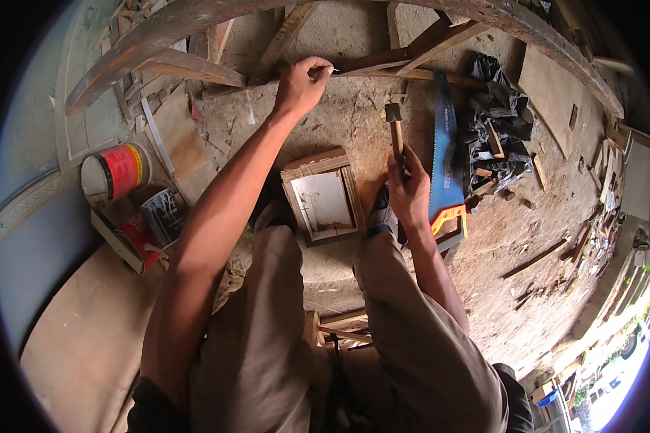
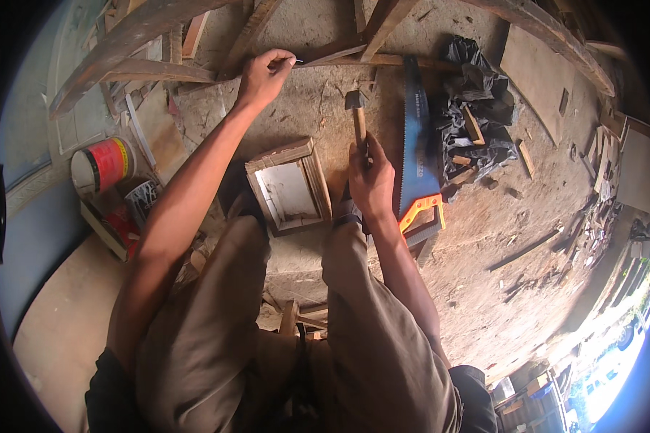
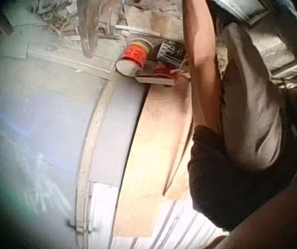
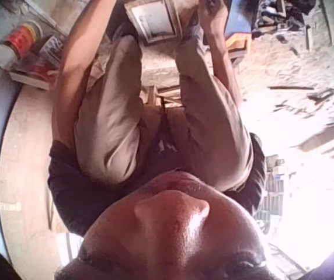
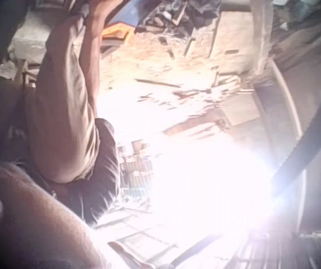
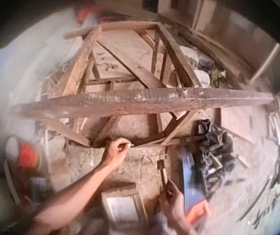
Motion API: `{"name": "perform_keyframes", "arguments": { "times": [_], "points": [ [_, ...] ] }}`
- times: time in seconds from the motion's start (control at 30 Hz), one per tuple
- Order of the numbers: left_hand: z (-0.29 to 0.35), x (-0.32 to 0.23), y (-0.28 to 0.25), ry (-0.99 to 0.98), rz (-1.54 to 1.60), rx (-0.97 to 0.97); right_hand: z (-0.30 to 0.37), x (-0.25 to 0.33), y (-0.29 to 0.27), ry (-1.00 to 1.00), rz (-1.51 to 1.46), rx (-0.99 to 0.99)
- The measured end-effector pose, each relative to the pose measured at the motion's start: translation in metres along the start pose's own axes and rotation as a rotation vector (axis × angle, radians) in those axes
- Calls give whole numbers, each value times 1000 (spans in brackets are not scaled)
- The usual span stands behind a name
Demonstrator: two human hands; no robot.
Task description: The person assembles a wooden chair frame by hammering nails into joints and attaching a flat wooden board to the seat. The person uses a hammer and nails to secure the pieces together in a cluttered workshop.
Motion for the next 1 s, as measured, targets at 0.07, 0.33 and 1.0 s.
{"name": "perform_keyframes", "arguments": {
  "times": [0.07, 0.33, 1.0],
  "points": [
    [-1, -4, 3, 8, -45, -6, 5, -6, 5, 10, -15, 17],
    [0, -4, 11, 119, -173, -74, 14, -8, 7, 4, -18, 34],
    [16, -5, -1, 48, -188, 1, 7, -15, -3, 26, 12, 46]
  ]
}}
Point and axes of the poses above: each hand's wrist, its own z-axis away from the middle knuckle, its own y-axis out of the palm, x = y × z, the point moved 4 cm from there along -z, towards the middle knuckle, and after that the axes turned 5 degrees about z, right-handed, at the moved point
